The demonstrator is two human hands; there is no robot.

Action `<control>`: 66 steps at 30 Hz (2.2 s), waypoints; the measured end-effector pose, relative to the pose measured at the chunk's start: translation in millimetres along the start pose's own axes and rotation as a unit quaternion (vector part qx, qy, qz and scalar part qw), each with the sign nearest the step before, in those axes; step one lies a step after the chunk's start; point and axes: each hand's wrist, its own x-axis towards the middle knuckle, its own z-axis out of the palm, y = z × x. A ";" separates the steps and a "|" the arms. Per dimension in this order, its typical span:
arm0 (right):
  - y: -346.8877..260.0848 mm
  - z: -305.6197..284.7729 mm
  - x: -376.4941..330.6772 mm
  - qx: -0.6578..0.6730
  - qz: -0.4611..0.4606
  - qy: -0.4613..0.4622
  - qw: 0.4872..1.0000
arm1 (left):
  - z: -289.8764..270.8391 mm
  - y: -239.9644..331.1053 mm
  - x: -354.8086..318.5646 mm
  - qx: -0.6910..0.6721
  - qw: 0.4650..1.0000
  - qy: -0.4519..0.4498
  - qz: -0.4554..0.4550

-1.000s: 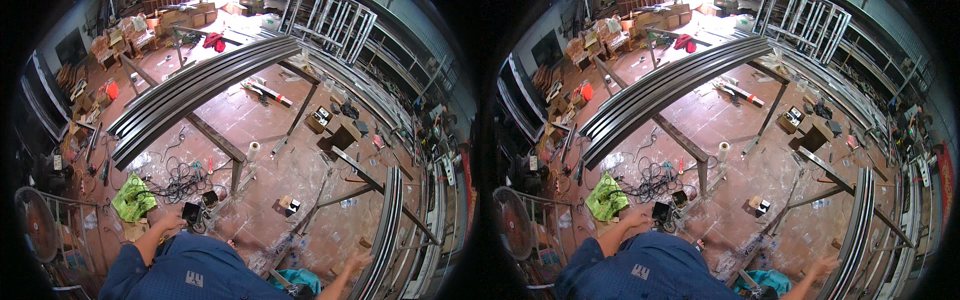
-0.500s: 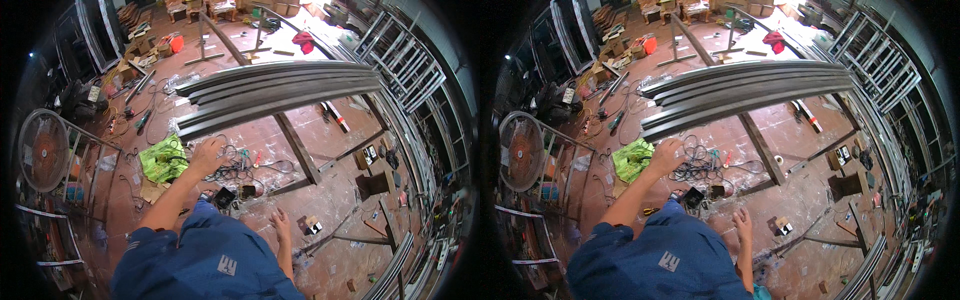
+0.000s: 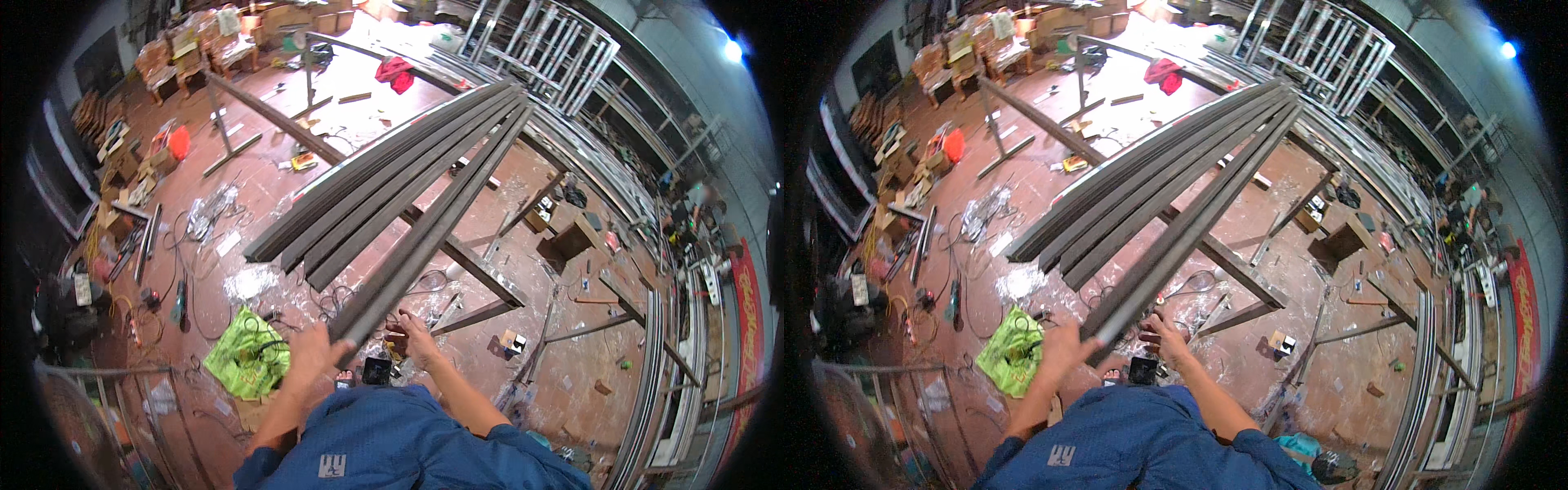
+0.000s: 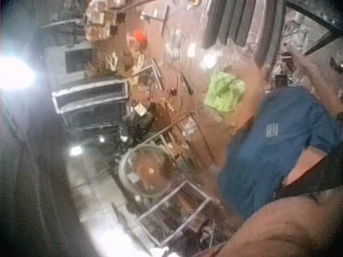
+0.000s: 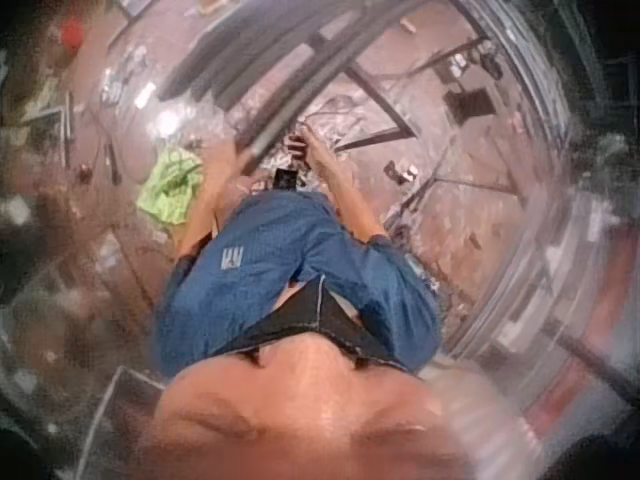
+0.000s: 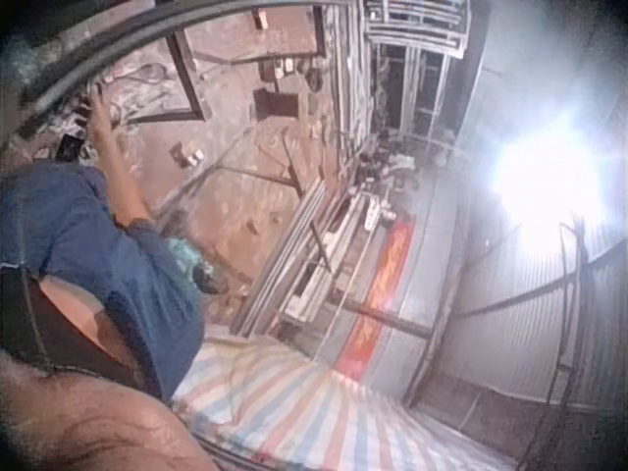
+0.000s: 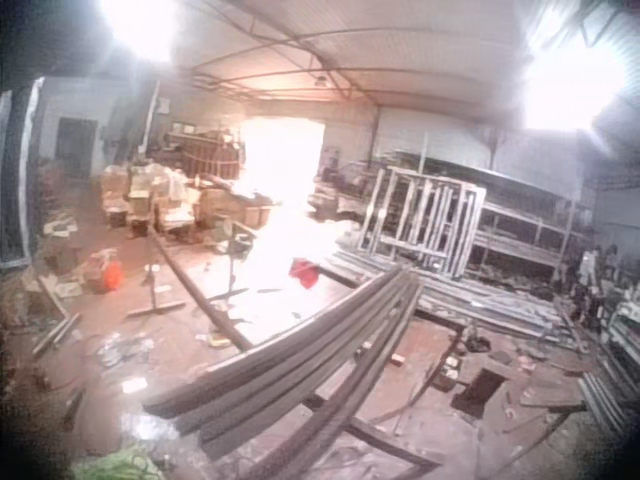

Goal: The person picks up long metal frame pieces from the floor and places them onto a metal rack. The person repeats this action multiple times, handling each frame individually and arranging them in a stack.

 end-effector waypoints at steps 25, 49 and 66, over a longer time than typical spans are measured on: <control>-3.2 42.2 13.9 -0.043 -0.211 0.246 0.945 | -0.4 21.6 171.9 0.119 0.978 0.140 0.100; -10.1 59.0 7.0 -0.052 -0.189 0.280 0.940 | 7.4 40.4 156.0 -0.054 0.988 0.044 0.137; -3.4 39.6 17.6 -0.079 -0.180 0.270 0.942 | 10.4 33.8 155.6 -0.074 0.983 0.081 0.150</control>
